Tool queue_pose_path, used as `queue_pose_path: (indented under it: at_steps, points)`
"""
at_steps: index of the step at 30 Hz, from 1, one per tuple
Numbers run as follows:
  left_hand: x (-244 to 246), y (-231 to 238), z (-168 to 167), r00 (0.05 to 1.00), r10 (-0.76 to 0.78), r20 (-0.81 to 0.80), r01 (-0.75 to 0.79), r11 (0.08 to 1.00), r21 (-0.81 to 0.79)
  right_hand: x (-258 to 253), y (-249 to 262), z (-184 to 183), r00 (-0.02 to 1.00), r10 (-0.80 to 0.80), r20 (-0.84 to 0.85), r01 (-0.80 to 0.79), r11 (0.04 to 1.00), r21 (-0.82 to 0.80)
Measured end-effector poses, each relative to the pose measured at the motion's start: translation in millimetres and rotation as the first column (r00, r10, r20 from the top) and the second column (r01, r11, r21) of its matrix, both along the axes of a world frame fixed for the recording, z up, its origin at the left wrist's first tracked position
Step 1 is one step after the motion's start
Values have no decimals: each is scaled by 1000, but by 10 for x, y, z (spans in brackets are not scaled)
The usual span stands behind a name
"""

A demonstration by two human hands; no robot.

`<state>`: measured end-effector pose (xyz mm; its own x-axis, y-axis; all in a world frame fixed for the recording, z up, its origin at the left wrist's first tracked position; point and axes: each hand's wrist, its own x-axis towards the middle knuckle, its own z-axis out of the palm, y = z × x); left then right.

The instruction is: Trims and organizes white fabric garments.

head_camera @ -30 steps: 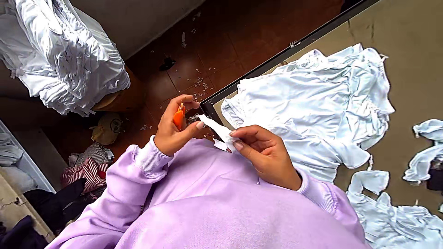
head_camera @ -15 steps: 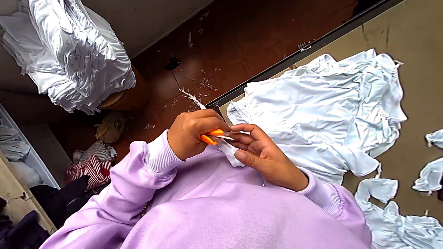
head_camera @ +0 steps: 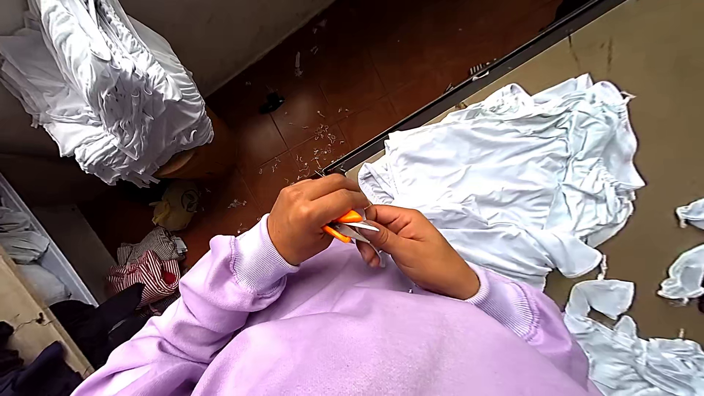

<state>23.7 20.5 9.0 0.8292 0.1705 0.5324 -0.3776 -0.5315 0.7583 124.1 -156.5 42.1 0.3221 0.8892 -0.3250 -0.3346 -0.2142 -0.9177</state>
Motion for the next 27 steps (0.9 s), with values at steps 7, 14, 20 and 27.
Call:
queue_pose_path:
  at_steps: [7,14,20,27]
  points:
    - [-251,144,-73,893,198,-405,-206,978,23,-11,-41,-24,976,-167,139,167,986,13]
    - [-292,-38,47,901,34,-432,-68,996,-64,-105,56,-10,897,-269,352,276,961,31]
    - [-194,-156,40,914,21,-406,-99,980,-172,-139,81,-21,849,-226,477,227,972,55]
    - [-194,-219,-42,945,14,-328,-96,967,-236,-136,87,-26,828,-227,512,223,972,71]
